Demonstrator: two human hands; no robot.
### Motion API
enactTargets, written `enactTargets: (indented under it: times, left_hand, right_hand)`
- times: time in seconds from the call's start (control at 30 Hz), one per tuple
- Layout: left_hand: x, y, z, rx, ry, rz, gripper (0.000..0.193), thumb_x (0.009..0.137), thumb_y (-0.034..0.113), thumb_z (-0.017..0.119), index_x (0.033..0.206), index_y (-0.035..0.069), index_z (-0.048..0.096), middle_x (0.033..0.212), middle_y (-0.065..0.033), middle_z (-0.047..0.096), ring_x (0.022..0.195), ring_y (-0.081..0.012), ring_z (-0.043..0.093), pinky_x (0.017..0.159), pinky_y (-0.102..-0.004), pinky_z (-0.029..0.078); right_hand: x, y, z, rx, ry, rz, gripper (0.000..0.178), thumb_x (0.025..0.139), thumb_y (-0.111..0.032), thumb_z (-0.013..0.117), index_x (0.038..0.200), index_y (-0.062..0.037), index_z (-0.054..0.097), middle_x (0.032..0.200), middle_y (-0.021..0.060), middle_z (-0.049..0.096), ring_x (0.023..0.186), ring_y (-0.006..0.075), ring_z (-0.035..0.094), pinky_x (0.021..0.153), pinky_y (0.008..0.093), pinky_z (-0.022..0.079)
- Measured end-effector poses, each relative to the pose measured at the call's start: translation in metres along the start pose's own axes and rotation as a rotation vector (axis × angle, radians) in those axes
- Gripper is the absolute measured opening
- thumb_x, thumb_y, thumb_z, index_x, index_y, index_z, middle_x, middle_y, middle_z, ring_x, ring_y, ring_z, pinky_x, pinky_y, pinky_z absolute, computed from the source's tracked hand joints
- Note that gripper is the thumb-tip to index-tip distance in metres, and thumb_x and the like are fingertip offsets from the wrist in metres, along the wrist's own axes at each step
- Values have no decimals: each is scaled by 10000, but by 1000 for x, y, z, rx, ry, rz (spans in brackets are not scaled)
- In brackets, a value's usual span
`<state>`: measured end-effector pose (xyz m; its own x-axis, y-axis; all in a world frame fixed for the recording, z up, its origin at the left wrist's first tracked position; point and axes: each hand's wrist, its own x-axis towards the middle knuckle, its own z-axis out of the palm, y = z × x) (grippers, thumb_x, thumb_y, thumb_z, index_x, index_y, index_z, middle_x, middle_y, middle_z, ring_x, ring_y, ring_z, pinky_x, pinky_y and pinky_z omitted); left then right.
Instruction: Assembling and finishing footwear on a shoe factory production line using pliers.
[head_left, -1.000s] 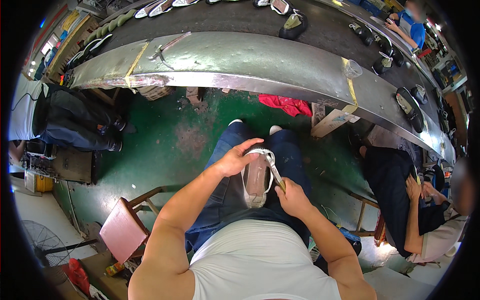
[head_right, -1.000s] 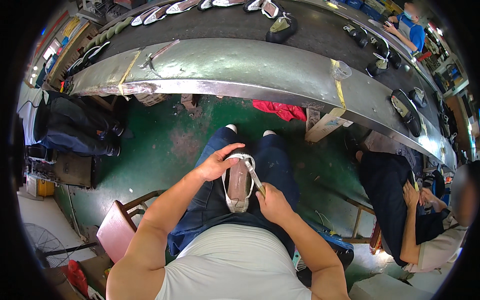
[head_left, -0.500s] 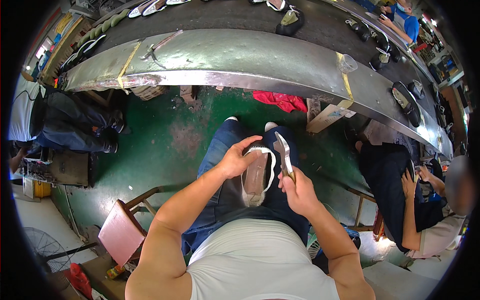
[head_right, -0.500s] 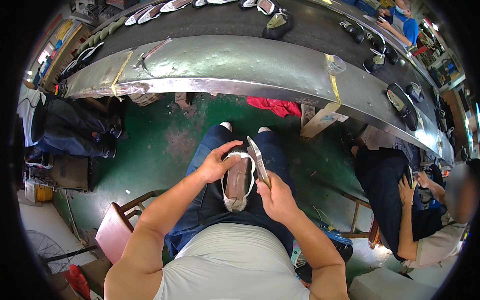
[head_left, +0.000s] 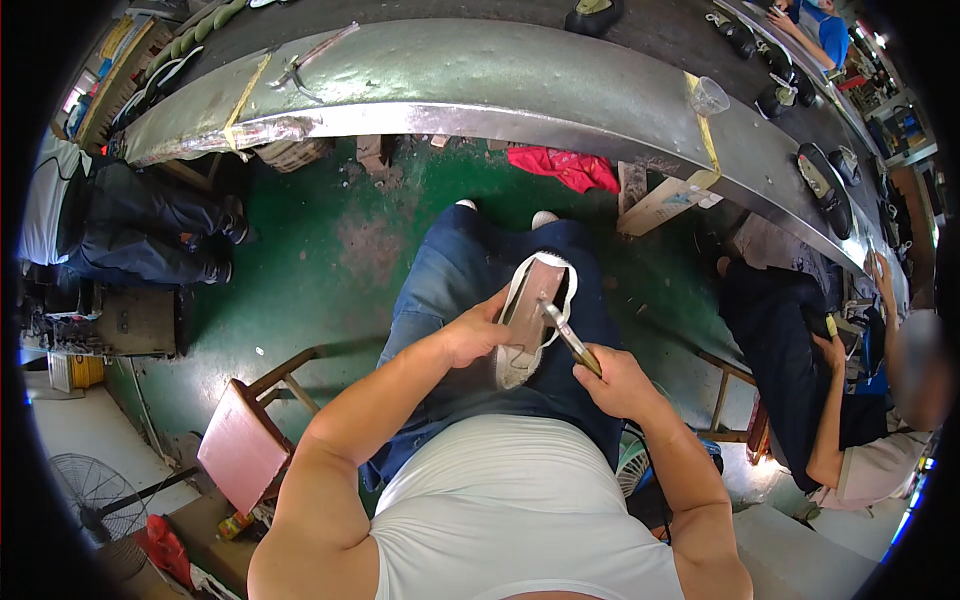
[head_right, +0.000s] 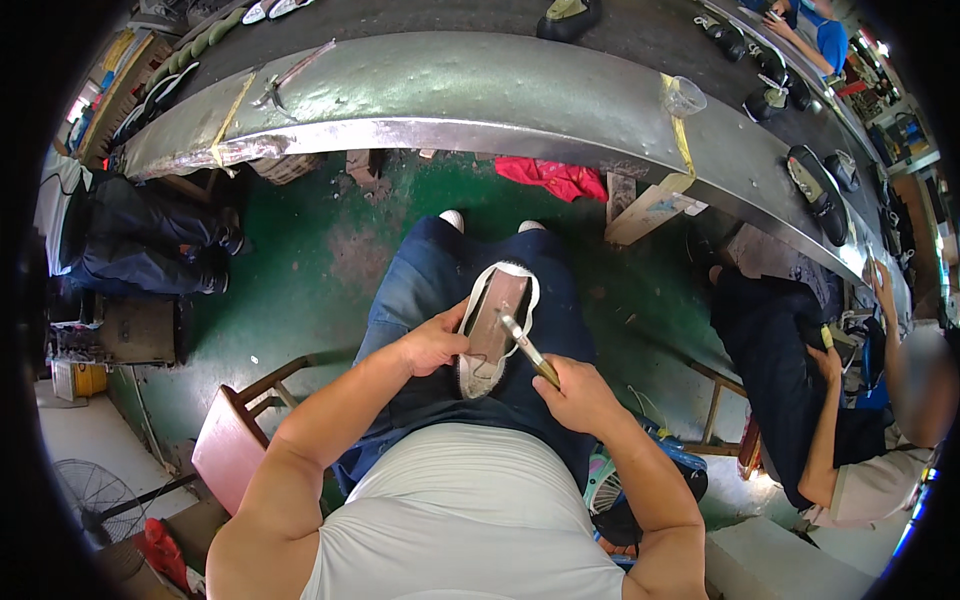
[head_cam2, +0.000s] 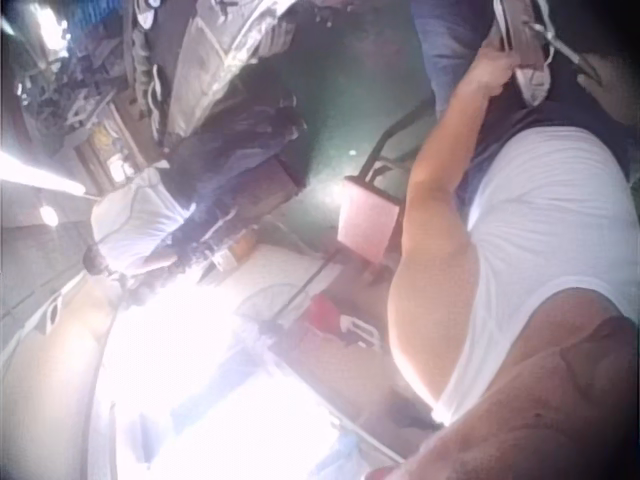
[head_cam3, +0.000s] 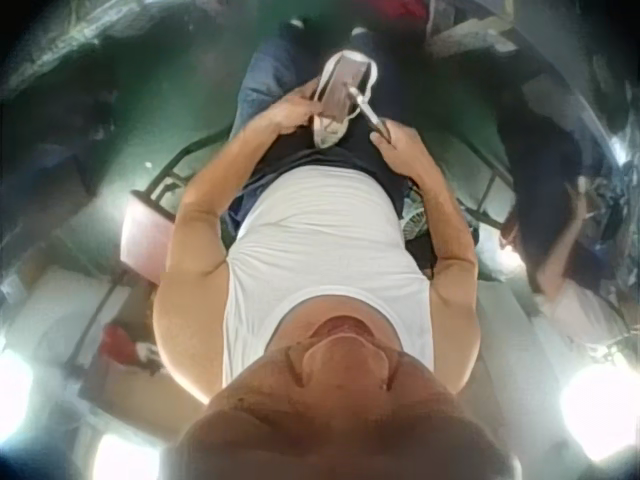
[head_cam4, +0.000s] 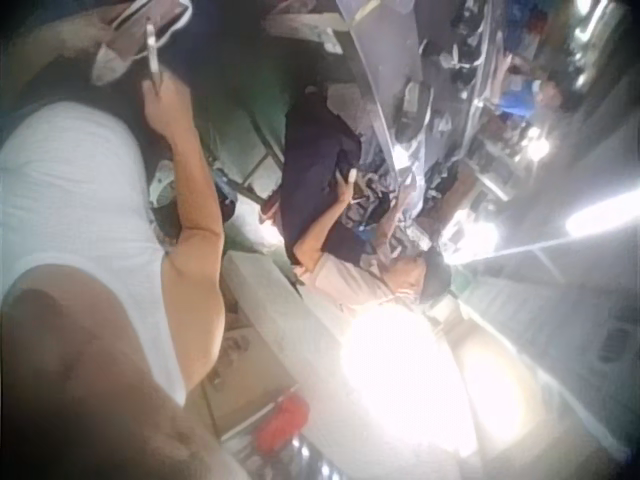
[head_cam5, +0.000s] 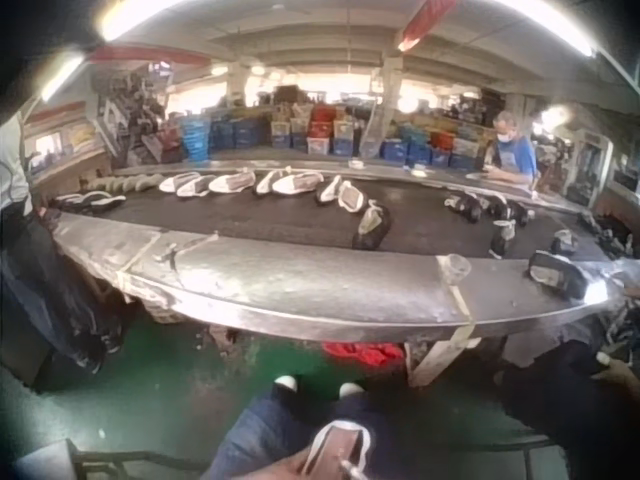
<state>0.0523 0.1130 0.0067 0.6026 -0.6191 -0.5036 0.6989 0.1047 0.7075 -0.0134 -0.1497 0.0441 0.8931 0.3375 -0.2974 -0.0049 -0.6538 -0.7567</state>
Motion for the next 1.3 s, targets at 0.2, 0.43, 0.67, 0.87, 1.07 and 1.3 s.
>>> enactTargets:
  times: [0.2,0.43,0.67,0.87,1.07,1.3]
  left_hand:
    - [5,-68,-13,250,31,180,948,816,27,616,1598,26,79,1541,-193,370,1403,-244,399,1165,-318,297]
    - [0,-78,5,359,50,280,940,848,46,590,1575,-43,1,1599,-241,236,1489,-273,243,1204,-308,192]
    - [7,-53,38,-288,474,77,750,1063,558,312,1567,6,245,1588,-132,337,1420,-219,369,1157,-313,301]
    - [51,-87,0,403,809,228,590,1078,446,304,1319,-3,600,1195,-280,659,1176,-416,611,1014,-430,457]
    - [35,-72,10,675,800,361,489,1073,339,336,1347,12,576,1212,-291,635,1163,-463,584,994,-471,472]
    - [30,-62,5,1074,563,452,516,1046,300,421,1537,152,352,1431,-290,475,1087,-472,621,969,-461,507]
  right_hand:
    - [-6,0,-12,-108,-192,-73,424,914,-161,627,1265,61,542,1047,247,638,953,411,627,855,451,503]
    - [11,-33,-24,-595,-169,-181,444,900,-97,604,1276,123,517,1148,251,625,1071,391,613,900,471,511]
    - [33,-33,-22,-505,-476,-64,278,894,-178,623,1004,72,573,922,259,665,873,431,657,797,503,518]
    - [17,-17,22,-191,-170,-19,248,903,-209,624,988,17,570,943,264,664,892,461,636,797,518,502]
    - [36,-5,0,-470,-40,-145,405,929,-161,614,1238,78,508,1181,253,605,1082,408,601,891,462,508]
    - [40,38,3,-403,-4,-33,204,924,-143,599,1059,5,560,997,226,657,960,378,662,819,471,528]
